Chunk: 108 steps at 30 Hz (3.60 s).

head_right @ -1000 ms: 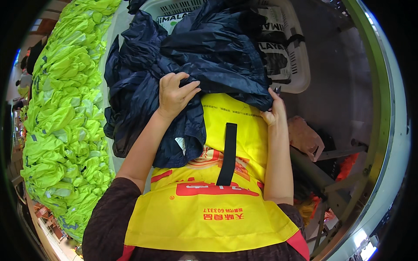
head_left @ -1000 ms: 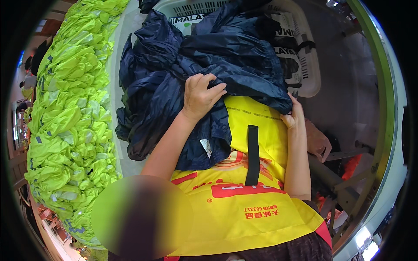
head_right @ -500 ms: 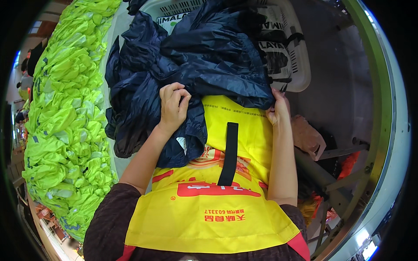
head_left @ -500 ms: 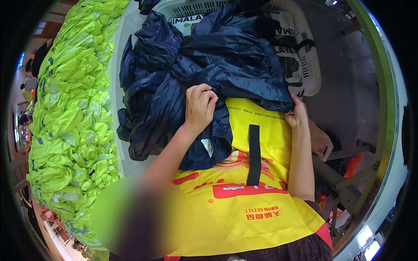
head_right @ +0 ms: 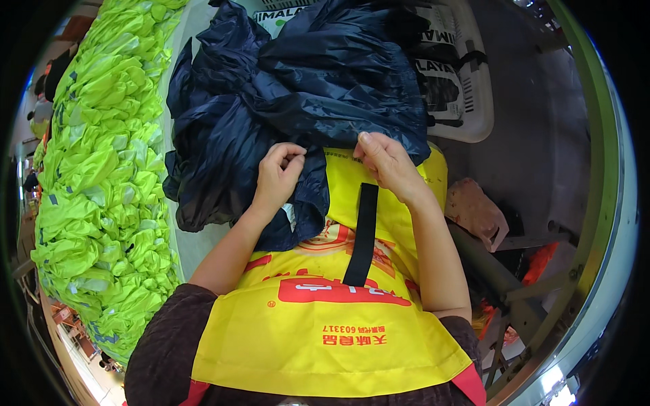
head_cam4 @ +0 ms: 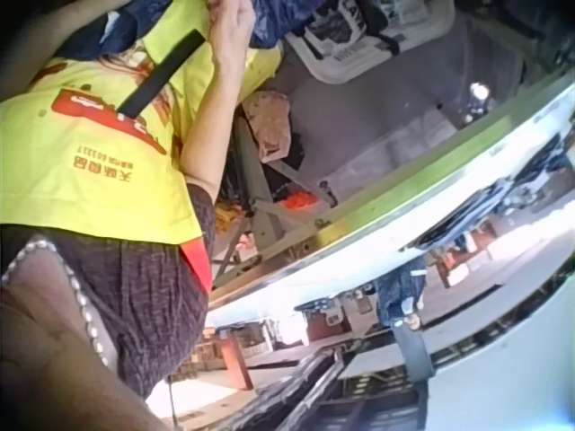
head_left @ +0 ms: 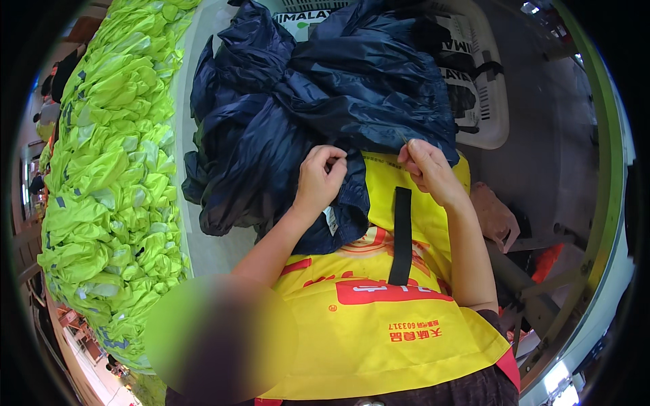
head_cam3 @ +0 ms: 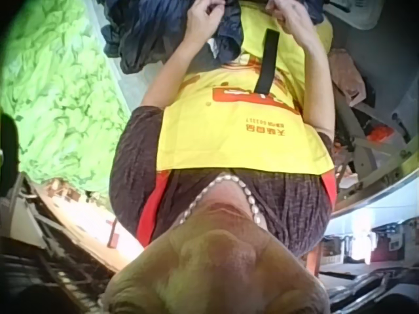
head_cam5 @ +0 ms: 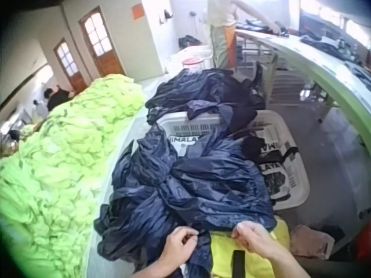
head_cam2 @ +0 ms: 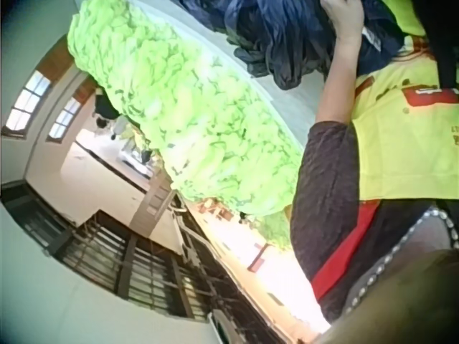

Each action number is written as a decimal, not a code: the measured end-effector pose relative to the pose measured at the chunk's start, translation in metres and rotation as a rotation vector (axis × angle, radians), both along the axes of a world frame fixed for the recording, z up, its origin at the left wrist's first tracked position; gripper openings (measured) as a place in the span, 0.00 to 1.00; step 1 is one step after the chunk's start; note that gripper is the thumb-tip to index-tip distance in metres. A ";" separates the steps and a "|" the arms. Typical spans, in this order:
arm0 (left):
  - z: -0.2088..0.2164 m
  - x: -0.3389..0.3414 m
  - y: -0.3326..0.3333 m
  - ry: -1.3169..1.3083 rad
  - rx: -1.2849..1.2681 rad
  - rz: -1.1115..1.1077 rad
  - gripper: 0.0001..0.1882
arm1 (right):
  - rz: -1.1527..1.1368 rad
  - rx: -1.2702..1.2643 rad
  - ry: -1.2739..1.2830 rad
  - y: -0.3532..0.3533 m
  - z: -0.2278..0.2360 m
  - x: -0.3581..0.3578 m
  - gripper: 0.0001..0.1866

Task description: The person uses a small blade to cut and remove tags from the cuffs of dark blue garments. They handle each garment one at a time, cutting the tag and discarding it, then placing the garment back into a white basket. The task is performed repeatedly on multiple items.

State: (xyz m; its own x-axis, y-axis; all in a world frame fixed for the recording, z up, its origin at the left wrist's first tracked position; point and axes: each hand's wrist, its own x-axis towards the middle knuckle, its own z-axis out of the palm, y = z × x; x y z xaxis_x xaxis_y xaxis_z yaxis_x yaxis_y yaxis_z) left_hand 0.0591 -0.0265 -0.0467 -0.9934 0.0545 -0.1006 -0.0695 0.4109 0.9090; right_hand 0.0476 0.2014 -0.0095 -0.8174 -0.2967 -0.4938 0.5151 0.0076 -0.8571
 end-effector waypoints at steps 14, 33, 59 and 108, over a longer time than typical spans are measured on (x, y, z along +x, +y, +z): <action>0.004 -0.038 0.025 -0.643 0.343 0.140 0.13 | -0.005 -0.052 -0.047 -0.010 -0.010 -0.006 0.17; 0.003 -0.002 -0.005 -0.666 0.484 0.160 0.07 | 0.444 0.176 -0.291 -0.034 -0.007 -0.020 0.19; 0.001 0.010 -0.012 -0.619 0.553 0.129 0.05 | 0.264 -0.023 -0.297 -0.048 -0.017 -0.012 0.18; -0.065 -0.327 0.008 0.068 -0.704 -0.007 0.28 | -0.495 -0.043 0.173 0.051 -0.081 -0.008 0.04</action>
State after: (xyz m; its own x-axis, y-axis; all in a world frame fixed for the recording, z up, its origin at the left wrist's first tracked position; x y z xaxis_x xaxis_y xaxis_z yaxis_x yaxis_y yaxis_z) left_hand -0.2677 -0.0188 -0.1120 -0.9986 0.0057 -0.0525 -0.0174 0.9030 0.4293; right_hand 0.0396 0.2529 -0.0904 -0.9335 0.1285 -0.3347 0.2987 -0.2375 -0.9243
